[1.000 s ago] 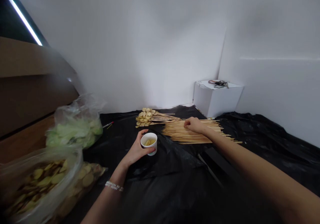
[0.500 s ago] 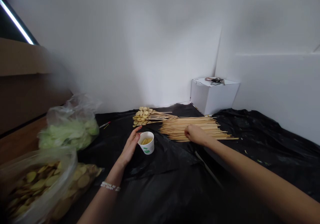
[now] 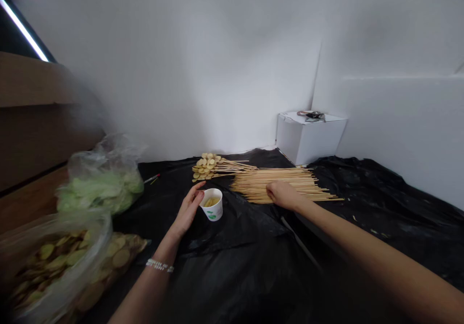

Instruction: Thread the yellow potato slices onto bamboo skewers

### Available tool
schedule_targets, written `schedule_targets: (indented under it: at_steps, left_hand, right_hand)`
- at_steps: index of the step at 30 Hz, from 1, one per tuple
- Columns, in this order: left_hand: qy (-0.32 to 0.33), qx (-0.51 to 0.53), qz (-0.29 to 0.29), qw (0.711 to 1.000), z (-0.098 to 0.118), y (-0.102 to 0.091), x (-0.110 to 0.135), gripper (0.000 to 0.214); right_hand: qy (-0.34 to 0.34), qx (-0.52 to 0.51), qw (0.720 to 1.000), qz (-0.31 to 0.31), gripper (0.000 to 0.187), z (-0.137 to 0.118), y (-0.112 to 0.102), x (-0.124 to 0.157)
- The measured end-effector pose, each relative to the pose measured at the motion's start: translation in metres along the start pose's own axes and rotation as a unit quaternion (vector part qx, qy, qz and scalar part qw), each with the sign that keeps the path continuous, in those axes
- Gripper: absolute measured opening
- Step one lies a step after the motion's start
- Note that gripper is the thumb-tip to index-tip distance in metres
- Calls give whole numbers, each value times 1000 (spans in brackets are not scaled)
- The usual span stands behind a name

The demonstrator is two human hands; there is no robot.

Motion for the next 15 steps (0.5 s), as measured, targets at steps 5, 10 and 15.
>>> schedule_targets:
  at_steps: [5, 10, 15]
  left_hand:
    - [0, -15, -4, 1000, -2, -1, -1, 56]
    - [4, -10, -2, 1000, -4, -2, -2, 55]
    - [5, -10, 1, 1000, -4, -4, -1, 53]
  right_hand:
    - [2, 27, 1000, -1, 22, -4, 0, -2]
    - [-3, 51, 999, -8, 23, -8, 4, -9]
    - [4, 59, 998, -25, 20, -5, 7, -18]
Point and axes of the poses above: each hand's wrist, its own x-axis away from the middle knuckle, its own y-axis out of the palm, z = x × y, the point moved 10 cm from there along -x, towards the middle knuckle, and after that the axes turned 8 degrees about -z, right-handed, at the moved point
